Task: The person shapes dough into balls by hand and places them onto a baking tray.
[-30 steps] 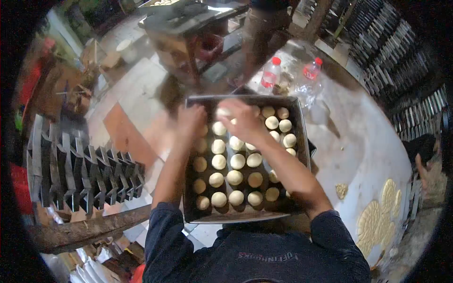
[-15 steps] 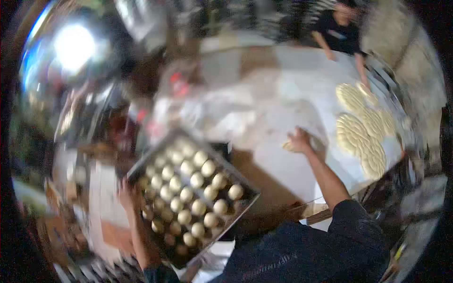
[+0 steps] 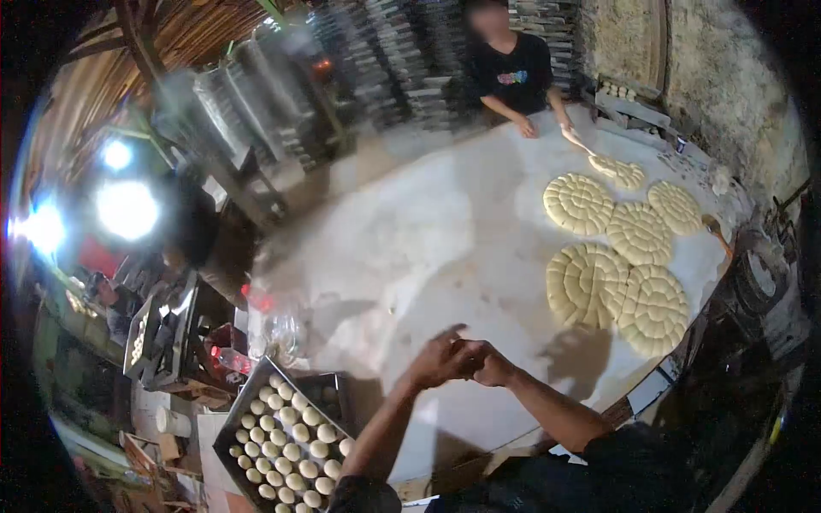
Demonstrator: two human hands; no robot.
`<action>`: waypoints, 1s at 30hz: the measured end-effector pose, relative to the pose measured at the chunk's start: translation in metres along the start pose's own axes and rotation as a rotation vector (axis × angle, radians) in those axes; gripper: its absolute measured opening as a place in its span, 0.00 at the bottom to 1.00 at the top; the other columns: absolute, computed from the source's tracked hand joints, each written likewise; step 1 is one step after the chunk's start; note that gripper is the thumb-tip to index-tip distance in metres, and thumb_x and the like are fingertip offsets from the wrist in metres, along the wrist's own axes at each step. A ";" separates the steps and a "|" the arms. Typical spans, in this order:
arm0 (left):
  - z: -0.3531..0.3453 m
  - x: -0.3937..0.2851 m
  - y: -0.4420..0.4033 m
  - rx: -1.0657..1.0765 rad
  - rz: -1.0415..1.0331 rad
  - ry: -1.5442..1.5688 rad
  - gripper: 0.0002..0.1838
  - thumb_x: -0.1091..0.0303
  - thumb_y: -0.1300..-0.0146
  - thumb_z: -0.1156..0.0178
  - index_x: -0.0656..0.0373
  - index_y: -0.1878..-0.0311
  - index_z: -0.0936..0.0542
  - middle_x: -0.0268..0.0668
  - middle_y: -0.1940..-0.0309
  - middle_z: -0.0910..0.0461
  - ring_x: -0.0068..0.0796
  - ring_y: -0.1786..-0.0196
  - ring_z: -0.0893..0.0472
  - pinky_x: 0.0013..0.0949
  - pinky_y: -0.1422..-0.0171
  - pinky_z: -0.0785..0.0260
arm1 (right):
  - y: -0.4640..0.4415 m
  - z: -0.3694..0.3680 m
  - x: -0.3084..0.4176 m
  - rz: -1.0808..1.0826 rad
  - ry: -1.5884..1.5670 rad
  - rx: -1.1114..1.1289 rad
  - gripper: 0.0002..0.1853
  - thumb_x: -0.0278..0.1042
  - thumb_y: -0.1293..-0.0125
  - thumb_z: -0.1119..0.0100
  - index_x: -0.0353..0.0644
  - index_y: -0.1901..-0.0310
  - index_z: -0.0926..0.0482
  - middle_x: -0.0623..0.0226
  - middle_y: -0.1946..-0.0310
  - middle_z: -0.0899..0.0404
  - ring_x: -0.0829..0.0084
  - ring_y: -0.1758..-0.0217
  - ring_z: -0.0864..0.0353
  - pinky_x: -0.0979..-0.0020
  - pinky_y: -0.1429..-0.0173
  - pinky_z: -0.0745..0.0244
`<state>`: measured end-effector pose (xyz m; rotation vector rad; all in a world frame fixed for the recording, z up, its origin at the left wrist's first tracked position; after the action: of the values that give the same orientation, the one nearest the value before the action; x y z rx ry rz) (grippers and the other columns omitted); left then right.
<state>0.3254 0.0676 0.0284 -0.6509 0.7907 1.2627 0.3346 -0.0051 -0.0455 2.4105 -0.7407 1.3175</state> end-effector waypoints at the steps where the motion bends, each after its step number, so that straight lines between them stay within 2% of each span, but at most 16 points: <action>1: -0.026 -0.007 -0.002 0.107 0.155 0.262 0.35 0.50 0.34 0.40 0.67 0.35 0.37 0.48 0.56 0.17 0.39 0.57 0.15 0.39 0.51 0.23 | 0.014 0.000 0.034 0.111 0.256 0.036 0.14 0.19 0.44 0.38 0.32 0.55 0.25 0.70 0.66 0.22 0.81 0.64 0.26 0.73 0.59 0.25; 3: -0.046 -0.012 -0.002 0.112 0.181 0.273 0.39 0.49 0.36 0.37 0.62 0.32 0.42 0.46 0.55 0.16 0.35 0.63 0.15 0.36 0.69 0.20 | 0.033 0.012 0.059 0.291 0.702 0.025 0.14 0.18 0.43 0.40 0.32 0.53 0.23 0.71 0.64 0.20 0.83 0.62 0.26 0.78 0.59 0.26; 5: -0.059 -0.026 0.016 0.196 0.328 0.203 0.38 0.52 0.38 0.34 0.51 0.30 0.41 0.41 0.49 0.17 0.29 0.61 0.16 0.33 0.84 0.26 | 0.055 0.024 0.056 0.138 0.504 0.000 0.15 0.22 0.42 0.36 0.33 0.52 0.22 0.74 0.67 0.19 0.84 0.65 0.24 0.77 0.60 0.25; 7: -0.063 -0.036 0.035 0.266 0.360 0.154 0.37 0.57 0.39 0.33 0.51 0.31 0.40 0.41 0.52 0.17 0.28 0.63 0.17 0.31 0.81 0.25 | 0.070 0.032 0.051 0.127 0.476 -0.035 0.13 0.24 0.40 0.36 0.34 0.53 0.21 0.75 0.69 0.20 0.82 0.67 0.24 0.77 0.61 0.25; 9: -0.067 -0.021 0.056 0.266 0.338 0.180 0.35 0.59 0.39 0.33 0.53 0.32 0.38 0.40 0.54 0.17 0.28 0.63 0.18 0.30 0.79 0.25 | 0.082 0.036 0.030 -0.079 0.269 -0.075 0.13 0.34 0.34 0.38 0.38 0.51 0.22 0.72 0.64 0.21 0.81 0.62 0.23 0.76 0.57 0.25; 11: -0.052 -0.017 0.077 0.061 0.239 0.108 0.29 0.61 0.35 0.38 0.59 0.36 0.36 0.48 0.57 0.17 0.40 0.59 0.16 0.39 0.56 0.23 | 0.079 0.005 0.029 -0.037 0.138 -0.073 0.15 0.38 0.32 0.40 0.39 0.49 0.23 0.71 0.61 0.22 0.81 0.59 0.23 0.76 0.55 0.26; 13: -0.042 -0.019 0.102 -0.084 0.154 0.149 0.25 0.63 0.34 0.39 0.60 0.38 0.34 0.49 0.57 0.18 0.40 0.56 0.17 0.40 0.53 0.25 | 0.074 -0.033 0.028 0.033 -0.036 -0.096 0.18 0.43 0.28 0.45 0.41 0.44 0.27 0.68 0.52 0.24 0.77 0.49 0.26 0.71 0.49 0.28; 15: -0.024 -0.038 0.135 -0.299 -0.074 0.167 0.20 0.69 0.35 0.39 0.64 0.43 0.30 0.50 0.57 0.18 0.47 0.52 0.17 0.42 0.51 0.27 | 0.067 -0.073 0.001 0.046 0.164 -0.026 0.17 0.42 0.28 0.46 0.41 0.45 0.27 0.68 0.55 0.23 0.77 0.52 0.25 0.72 0.51 0.27; 17: -0.016 -0.043 0.166 -0.312 -0.065 0.089 0.23 0.76 0.42 0.41 0.65 0.42 0.31 0.55 0.56 0.20 0.58 0.51 0.21 0.44 0.47 0.28 | 0.066 -0.103 -0.026 -0.018 0.354 0.010 0.12 0.36 0.28 0.46 0.38 0.50 0.26 0.69 0.62 0.21 0.80 0.62 0.22 0.74 0.59 0.26; 19: -0.004 -0.043 0.204 -0.448 -0.038 0.041 0.30 0.80 0.47 0.43 0.65 0.38 0.34 0.59 0.50 0.24 0.62 0.46 0.26 0.51 0.43 0.32 | 0.070 -0.129 -0.023 0.071 0.537 -0.026 0.14 0.39 0.29 0.45 0.37 0.52 0.25 0.66 0.64 0.19 0.79 0.61 0.21 0.73 0.56 0.26; 22: -0.005 -0.035 0.245 -0.574 -0.075 -0.051 0.32 0.82 0.51 0.46 0.63 0.37 0.33 0.56 0.51 0.23 0.58 0.48 0.22 0.42 0.46 0.28 | 0.083 -0.149 -0.027 0.187 0.676 -0.167 0.14 0.40 0.33 0.41 0.35 0.60 0.23 0.63 0.70 0.17 0.75 0.66 0.18 0.71 0.60 0.23; 23: -0.017 -0.017 0.248 -0.504 0.074 -0.070 0.31 0.78 0.49 0.42 0.65 0.39 0.34 0.58 0.53 0.23 0.63 0.51 0.22 0.46 0.49 0.28 | 0.090 -0.162 -0.021 0.272 0.741 -0.184 0.13 0.39 0.33 0.41 0.36 0.62 0.24 0.62 0.71 0.17 0.74 0.68 0.17 0.70 0.63 0.24; 26: -0.039 -0.024 0.249 -0.492 0.069 -0.014 0.28 0.71 0.47 0.37 0.67 0.42 0.34 0.58 0.57 0.23 0.64 0.55 0.22 0.51 0.53 0.28 | 0.113 -0.180 0.003 0.293 0.956 -0.281 0.12 0.38 0.33 0.41 0.37 0.64 0.26 0.59 0.74 0.19 0.69 0.71 0.17 0.67 0.67 0.25; 27: -0.038 -0.050 0.249 -0.420 0.039 -0.084 0.16 0.70 0.40 0.42 0.69 0.53 0.31 0.61 0.56 0.24 0.65 0.57 0.23 0.56 0.57 0.28 | 0.122 -0.178 0.007 0.267 1.083 -0.353 0.11 0.37 0.34 0.40 0.37 0.65 0.26 0.56 0.75 0.20 0.65 0.73 0.18 0.65 0.68 0.25; 28: -0.042 -0.048 0.243 -0.424 0.058 -0.056 0.15 0.70 0.40 0.42 0.69 0.54 0.29 0.62 0.64 0.22 0.63 0.59 0.22 0.56 0.58 0.28 | 0.128 -0.171 0.003 0.239 1.092 -0.355 0.11 0.37 0.34 0.40 0.37 0.65 0.26 0.56 0.75 0.20 0.65 0.73 0.18 0.65 0.68 0.25; 30: -0.055 -0.044 0.234 -0.250 0.153 -0.031 0.12 0.68 0.39 0.43 0.67 0.58 0.27 0.60 0.71 0.23 0.61 0.59 0.21 0.54 0.59 0.28 | 0.135 -0.173 0.013 0.488 1.322 -0.312 0.10 0.35 0.35 0.39 0.38 0.66 0.27 0.53 0.78 0.24 0.56 0.75 0.20 0.60 0.70 0.27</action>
<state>0.0824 0.0439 0.0314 -0.7802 0.6722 1.5236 0.1443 -0.0366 0.0594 0.7311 -0.9546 2.2663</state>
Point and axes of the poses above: each hand's wrist, its own y-axis away from the middle knuckle, its own z-axis out of the back of the hand, x = y × z, the point moved 9 cm from there along -y, towards the middle knuckle
